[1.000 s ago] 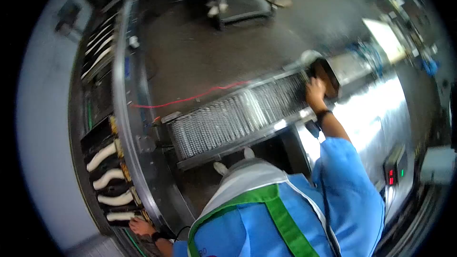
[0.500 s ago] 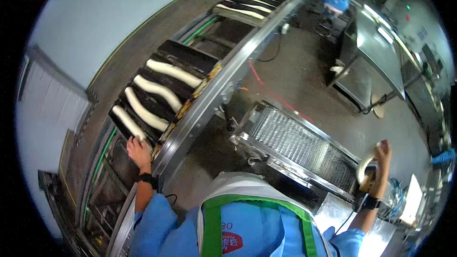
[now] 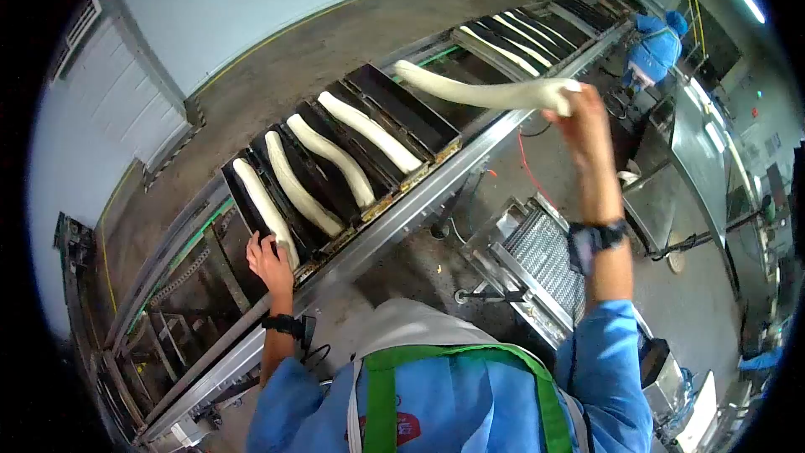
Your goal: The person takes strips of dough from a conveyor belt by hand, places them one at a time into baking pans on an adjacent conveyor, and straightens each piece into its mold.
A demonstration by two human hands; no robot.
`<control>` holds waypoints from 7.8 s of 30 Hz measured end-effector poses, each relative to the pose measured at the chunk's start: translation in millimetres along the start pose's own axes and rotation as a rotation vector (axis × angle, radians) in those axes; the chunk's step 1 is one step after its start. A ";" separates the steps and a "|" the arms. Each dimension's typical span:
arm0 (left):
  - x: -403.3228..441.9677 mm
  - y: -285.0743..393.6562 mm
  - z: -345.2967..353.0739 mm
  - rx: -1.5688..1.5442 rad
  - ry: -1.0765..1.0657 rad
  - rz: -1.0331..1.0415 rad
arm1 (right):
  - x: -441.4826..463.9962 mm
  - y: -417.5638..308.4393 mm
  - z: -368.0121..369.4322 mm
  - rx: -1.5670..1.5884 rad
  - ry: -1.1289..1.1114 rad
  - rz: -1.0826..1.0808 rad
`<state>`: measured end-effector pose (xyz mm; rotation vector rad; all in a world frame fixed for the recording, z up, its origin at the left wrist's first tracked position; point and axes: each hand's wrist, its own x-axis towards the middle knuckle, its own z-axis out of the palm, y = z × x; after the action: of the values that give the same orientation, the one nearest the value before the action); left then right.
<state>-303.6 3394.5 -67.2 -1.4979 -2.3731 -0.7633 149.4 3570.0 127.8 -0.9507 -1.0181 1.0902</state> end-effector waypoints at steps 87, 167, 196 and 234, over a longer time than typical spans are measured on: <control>98.4 607.1 360.7 -0.148 -0.343 0.535 | -5.1 144.5 -572.3 -1.570 0.286 0.718; 134.5 552.1 269.5 -0.828 -0.238 0.364 | 454.6 -45.2 -249.6 -0.392 0.171 -0.480; 229.5 693.6 411.8 -0.414 -0.398 0.378 | 142.3 166.5 -477.1 -1.924 -0.318 0.418; 209.8 663.9 418.9 -0.362 -0.173 0.419 | 266.2 197.8 -500.5 -1.650 -0.098 0.339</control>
<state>225.5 4008.8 -120.9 -2.1941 -1.9862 -1.0235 623.5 3817.6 -144.9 -2.4269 -1.8822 0.3241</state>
